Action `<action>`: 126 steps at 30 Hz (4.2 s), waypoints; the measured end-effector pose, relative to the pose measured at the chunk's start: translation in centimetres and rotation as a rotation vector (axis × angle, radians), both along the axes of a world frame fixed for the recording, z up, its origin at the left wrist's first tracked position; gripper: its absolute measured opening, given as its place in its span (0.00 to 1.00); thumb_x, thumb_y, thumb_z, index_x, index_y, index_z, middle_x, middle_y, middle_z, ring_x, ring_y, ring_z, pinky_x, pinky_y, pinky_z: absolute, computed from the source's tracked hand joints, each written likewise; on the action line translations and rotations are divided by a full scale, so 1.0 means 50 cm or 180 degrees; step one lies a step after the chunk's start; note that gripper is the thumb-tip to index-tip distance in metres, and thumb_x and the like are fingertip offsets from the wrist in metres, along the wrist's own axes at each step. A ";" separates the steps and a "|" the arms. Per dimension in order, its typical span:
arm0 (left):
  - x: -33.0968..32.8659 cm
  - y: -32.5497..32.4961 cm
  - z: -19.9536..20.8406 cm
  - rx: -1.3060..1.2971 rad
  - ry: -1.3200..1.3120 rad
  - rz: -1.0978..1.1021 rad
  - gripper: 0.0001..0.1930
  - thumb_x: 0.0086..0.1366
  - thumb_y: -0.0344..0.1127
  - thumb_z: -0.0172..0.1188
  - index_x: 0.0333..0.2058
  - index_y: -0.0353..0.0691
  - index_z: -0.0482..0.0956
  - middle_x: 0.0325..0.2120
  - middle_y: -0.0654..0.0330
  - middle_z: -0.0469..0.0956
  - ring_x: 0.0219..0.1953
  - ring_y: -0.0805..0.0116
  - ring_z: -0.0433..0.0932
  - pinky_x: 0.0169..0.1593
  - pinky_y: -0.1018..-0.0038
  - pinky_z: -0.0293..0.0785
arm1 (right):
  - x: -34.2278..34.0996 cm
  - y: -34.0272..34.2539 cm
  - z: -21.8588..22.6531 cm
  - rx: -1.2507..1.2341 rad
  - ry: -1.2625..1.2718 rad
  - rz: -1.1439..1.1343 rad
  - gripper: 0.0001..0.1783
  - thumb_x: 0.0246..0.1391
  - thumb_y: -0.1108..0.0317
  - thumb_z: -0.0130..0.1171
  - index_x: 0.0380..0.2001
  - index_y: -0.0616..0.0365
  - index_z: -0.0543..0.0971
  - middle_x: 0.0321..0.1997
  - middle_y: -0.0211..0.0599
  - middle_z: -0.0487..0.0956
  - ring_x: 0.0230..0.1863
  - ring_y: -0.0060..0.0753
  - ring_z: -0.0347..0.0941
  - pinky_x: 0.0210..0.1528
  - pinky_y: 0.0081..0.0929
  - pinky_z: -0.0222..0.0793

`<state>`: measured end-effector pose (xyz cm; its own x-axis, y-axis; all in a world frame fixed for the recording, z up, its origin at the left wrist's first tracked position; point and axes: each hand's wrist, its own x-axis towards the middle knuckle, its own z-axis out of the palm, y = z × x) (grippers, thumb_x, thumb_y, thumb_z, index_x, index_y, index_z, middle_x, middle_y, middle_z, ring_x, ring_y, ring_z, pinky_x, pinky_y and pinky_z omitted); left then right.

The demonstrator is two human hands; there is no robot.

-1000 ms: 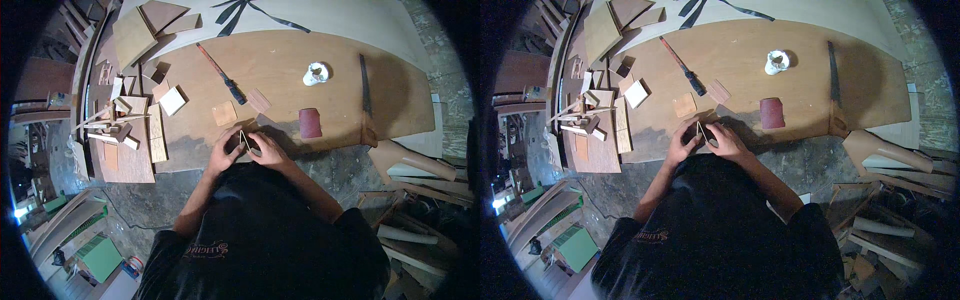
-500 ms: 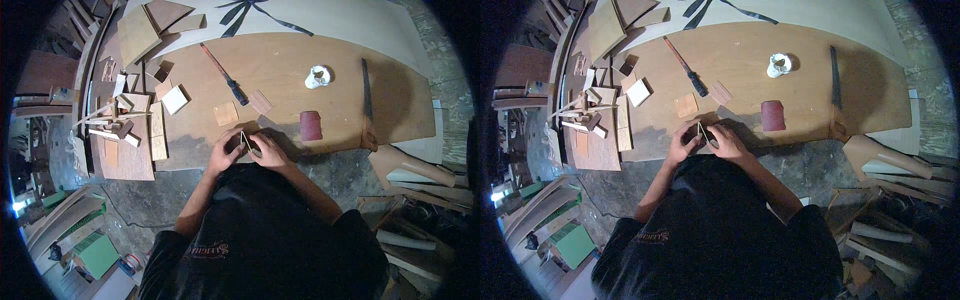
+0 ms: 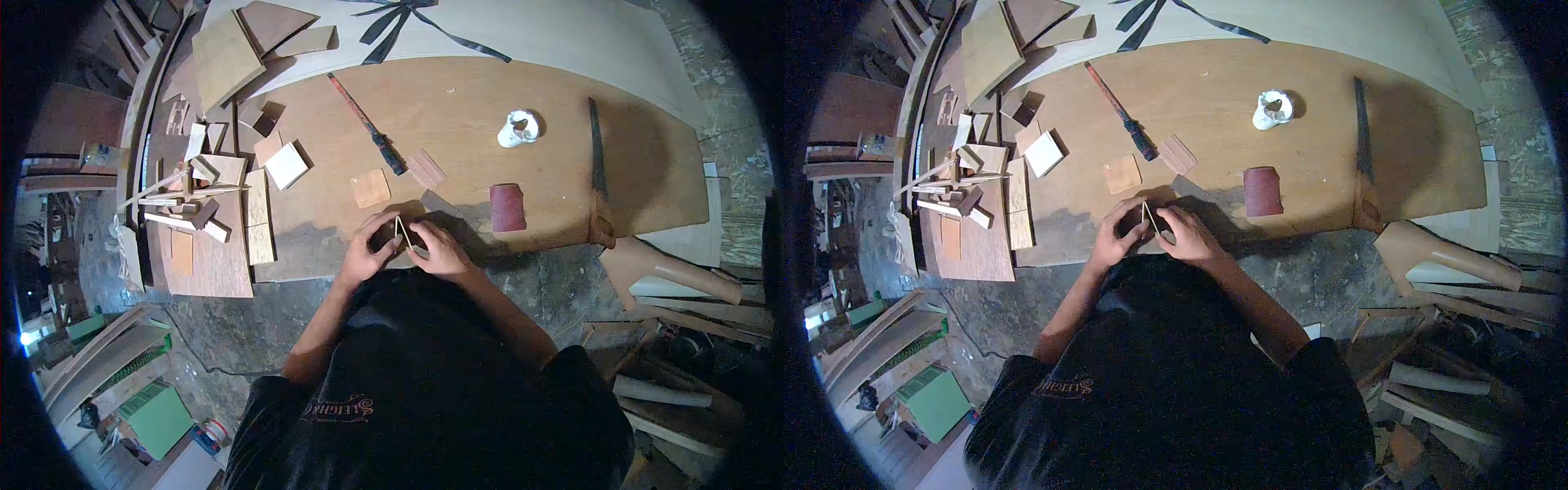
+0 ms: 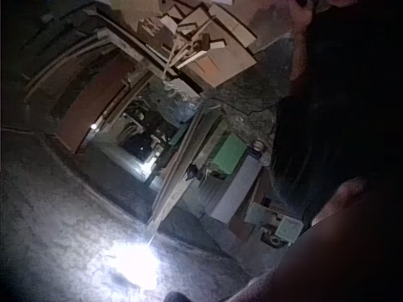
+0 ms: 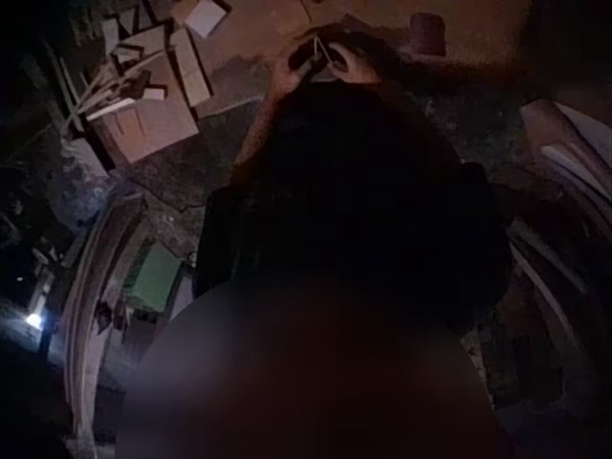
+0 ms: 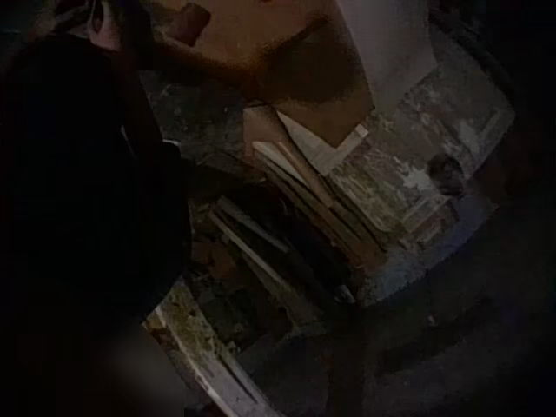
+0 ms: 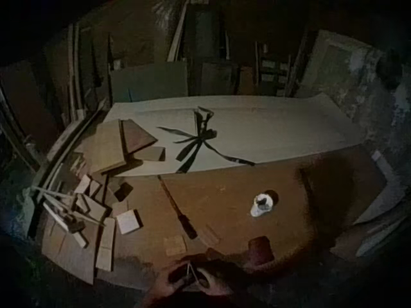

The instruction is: Applying glue with a brush to small wooden pieces and assembling them into a box structure on a workbench.

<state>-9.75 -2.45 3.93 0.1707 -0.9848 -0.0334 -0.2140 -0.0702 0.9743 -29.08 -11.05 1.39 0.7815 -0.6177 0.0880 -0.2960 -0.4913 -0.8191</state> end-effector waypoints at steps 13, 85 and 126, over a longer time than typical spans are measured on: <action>-0.004 0.003 0.013 -0.0038 -0.0097 -0.0011 0.27 0.60 0.30 0.64 0.59 0.36 0.72 0.52 0.48 0.75 0.55 0.54 0.74 0.61 0.65 0.67 | -0.003 -0.004 0.002 -0.0006 0.0076 0.0054 0.32 0.50 0.67 0.67 0.57 0.63 0.69 0.52 0.53 0.74 0.48 0.54 0.77 0.50 0.40 0.76; -0.137 -0.013 0.129 0.0306 0.2948 0.1028 0.06 0.69 0.36 0.61 0.34 0.41 0.80 0.34 0.66 0.80 0.35 0.76 0.78 0.37 0.76 0.78 | -0.061 -0.085 0.150 0.3982 -0.1865 -0.0355 0.09 0.63 0.60 0.62 0.36 0.53 0.79 0.34 0.26 0.80 0.33 0.19 0.75 0.36 0.21 0.70; 0.177 0.264 0.069 0.0494 0.4138 0.1162 0.19 0.72 0.25 0.46 0.60 0.35 0.62 0.61 0.47 0.70 0.52 0.58 0.77 0.50 0.63 0.78 | 0.130 0.025 0.235 0.2275 -0.0777 -0.0616 0.22 0.58 0.74 0.50 0.56 0.59 0.71 0.35 0.25 0.73 0.23 0.14 0.63 0.25 0.14 0.60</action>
<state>-0.88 10.77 7.37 0.1790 -0.8620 -0.4742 0.8999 -0.0513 0.4330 -22.56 -9.81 13.11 0.6638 -0.7126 -0.2271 -0.0934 0.2223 -0.9705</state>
